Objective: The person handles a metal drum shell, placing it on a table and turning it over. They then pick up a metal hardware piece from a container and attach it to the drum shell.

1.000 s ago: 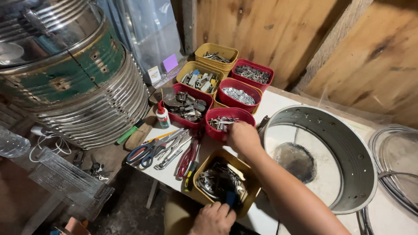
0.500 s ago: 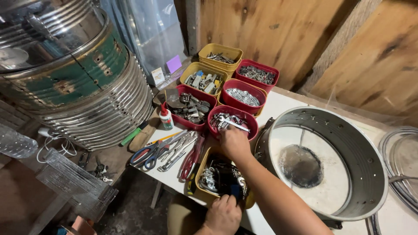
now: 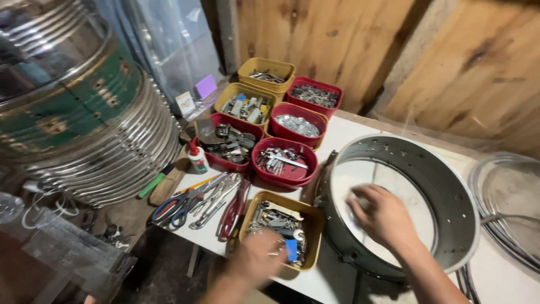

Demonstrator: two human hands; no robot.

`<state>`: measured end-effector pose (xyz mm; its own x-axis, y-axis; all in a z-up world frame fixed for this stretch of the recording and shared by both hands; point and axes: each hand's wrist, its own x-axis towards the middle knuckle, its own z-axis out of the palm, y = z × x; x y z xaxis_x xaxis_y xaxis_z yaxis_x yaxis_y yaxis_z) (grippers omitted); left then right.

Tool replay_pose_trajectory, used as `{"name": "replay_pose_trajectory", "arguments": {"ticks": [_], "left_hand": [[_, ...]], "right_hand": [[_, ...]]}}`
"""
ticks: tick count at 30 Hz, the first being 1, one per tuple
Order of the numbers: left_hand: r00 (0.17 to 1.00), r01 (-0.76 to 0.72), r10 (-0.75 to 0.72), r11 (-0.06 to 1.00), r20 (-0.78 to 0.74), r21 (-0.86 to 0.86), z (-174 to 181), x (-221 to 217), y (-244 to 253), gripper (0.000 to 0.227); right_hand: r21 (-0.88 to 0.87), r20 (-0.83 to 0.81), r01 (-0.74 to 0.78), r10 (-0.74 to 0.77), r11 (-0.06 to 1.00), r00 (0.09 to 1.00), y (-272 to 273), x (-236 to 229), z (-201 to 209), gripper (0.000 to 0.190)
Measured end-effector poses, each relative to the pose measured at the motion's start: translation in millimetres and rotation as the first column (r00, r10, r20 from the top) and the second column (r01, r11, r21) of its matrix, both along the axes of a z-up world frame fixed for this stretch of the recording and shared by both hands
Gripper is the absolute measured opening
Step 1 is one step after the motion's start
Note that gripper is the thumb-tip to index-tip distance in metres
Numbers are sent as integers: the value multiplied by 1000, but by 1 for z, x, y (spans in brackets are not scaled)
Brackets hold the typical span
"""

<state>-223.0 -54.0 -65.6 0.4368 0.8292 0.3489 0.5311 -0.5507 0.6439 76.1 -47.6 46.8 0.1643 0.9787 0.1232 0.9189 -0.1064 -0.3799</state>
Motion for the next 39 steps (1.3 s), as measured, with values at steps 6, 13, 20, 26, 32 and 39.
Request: {"name": "replay_pose_trajectory", "arguments": {"ticks": [6, 13, 20, 26, 32, 39], "left_hand": [[889, -407, 279, 845, -364, -347, 114, -31, 123, 17], [835, -512, 490, 859, -250, -28, 90, -46, 272, 36], [653, -495, 358, 869, -668, -18, 60, -35, 332, 32], [466, -468, 370, 874, -803, 131, 41, -35, 341, 33], [552, -417, 503, 857, -666, 301, 56, -43, 321, 14], [788, -603, 616, 773, 5, -199, 120, -22, 262, 20]], "right_hand": [[-130, 27, 223, -222, 966, 975, -50, 58, -46, 37], [533, 171, 53, -169, 844, 971, -68, 55, -63, 29], [677, 347, -234, -22, 697, 938, -76, 45, -39, 25], [686, 298, -219, 7, 694, 954, -73, 45, -40, 21], [654, 300, -183, -30, 734, 953, -73, 47, -41, 21], [639, 263, -161, -17, 752, 965, -73, 51, -46, 23]]}}
